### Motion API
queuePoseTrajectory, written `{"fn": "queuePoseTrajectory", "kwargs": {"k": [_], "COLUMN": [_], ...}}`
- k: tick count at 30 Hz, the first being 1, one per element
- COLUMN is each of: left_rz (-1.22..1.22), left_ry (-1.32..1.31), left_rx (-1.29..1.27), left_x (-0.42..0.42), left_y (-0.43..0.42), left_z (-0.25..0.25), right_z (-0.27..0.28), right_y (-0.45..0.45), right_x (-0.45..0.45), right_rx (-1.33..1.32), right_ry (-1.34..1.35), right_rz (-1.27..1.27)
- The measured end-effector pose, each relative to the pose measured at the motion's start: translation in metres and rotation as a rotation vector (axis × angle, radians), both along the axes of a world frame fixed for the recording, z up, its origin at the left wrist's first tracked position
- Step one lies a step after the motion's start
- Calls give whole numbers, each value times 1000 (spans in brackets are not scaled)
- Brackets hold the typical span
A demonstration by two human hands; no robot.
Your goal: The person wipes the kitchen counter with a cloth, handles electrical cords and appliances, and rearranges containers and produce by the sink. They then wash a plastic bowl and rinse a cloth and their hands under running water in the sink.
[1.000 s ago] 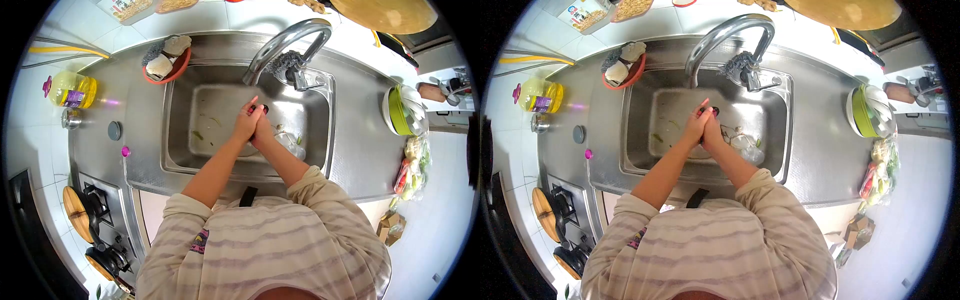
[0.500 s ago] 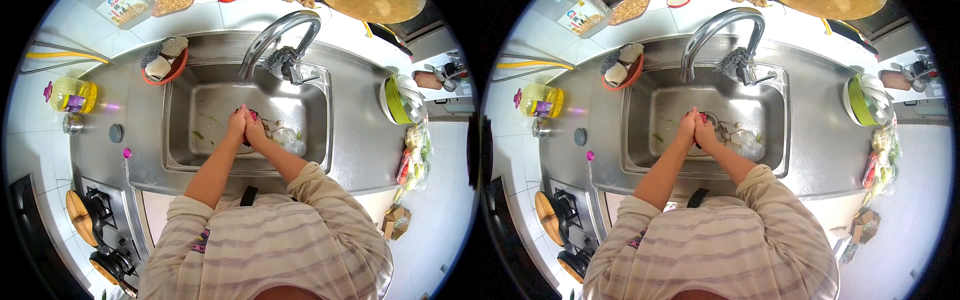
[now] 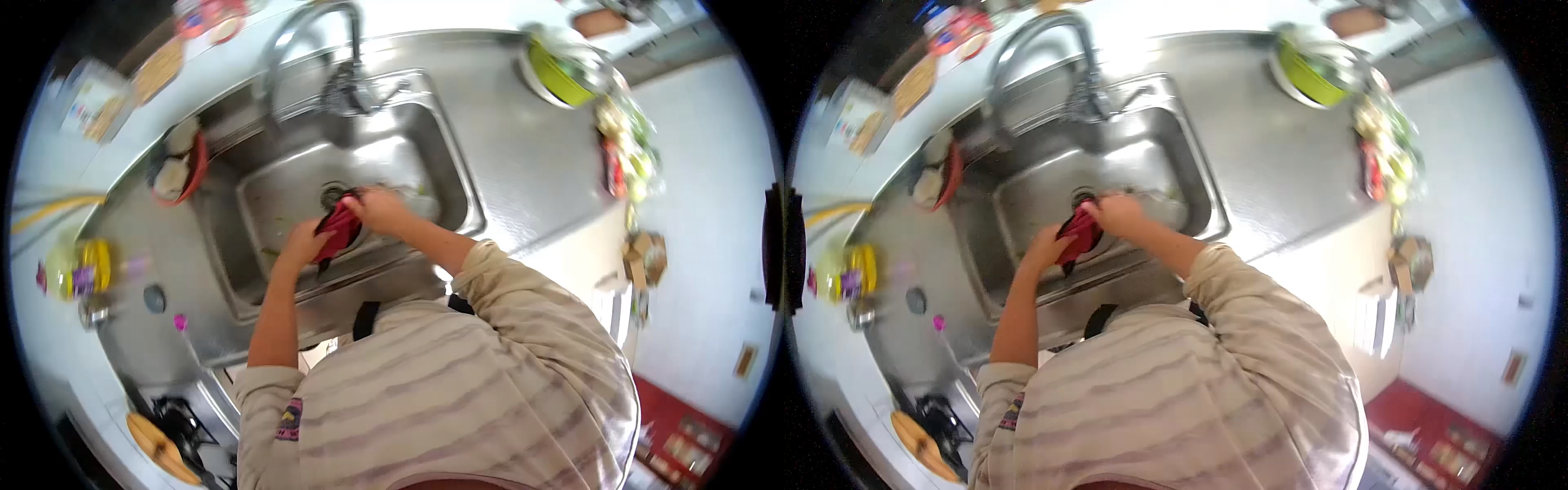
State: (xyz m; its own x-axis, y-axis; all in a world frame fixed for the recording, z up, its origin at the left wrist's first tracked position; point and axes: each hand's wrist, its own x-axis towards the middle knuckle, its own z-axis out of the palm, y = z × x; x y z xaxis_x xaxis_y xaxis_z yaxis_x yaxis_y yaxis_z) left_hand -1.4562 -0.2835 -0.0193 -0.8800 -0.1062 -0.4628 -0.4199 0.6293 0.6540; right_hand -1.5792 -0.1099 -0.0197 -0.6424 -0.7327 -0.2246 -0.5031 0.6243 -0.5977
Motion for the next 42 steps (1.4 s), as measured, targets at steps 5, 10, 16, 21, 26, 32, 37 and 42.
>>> {"fn": "queuePoseTrajectory", "kwargs": {"k": [5, 10, 16, 21, 26, 32, 37, 42], "left_rz": [-220, 24, 111, -284, -451, 12, 364, 565], "left_ry": [618, 278, 717, 902, 482, 485, 577, 421], "left_rx": [-318, 304, 118, -88, -15, -115, -300, -457], "left_x": [-4, -42, -125, -149, -77, -17, 15, 81], "left_y": [14, 69, 181, 233, 270, 240, 225, 205], "left_z": [-7, 38, 97, 129, 28, -15, 16, 19], "right_z": [14, 37, 110, 139, 46, 8, -2, -4], "right_y": [44, 104, 217, 324, 312, 272, 190, 90], "right_x": [-1, -48, -115, -142, -118, -31, 29, 104], "right_rx": [-254, -655, -741, -534, -264, -79, -231, -370], "right_ry": [-178, -498, -310, -280, 135, 371, 327, 373], "right_rz": [-174, -317, -391, -75, 206, 642, 803, 980]}}
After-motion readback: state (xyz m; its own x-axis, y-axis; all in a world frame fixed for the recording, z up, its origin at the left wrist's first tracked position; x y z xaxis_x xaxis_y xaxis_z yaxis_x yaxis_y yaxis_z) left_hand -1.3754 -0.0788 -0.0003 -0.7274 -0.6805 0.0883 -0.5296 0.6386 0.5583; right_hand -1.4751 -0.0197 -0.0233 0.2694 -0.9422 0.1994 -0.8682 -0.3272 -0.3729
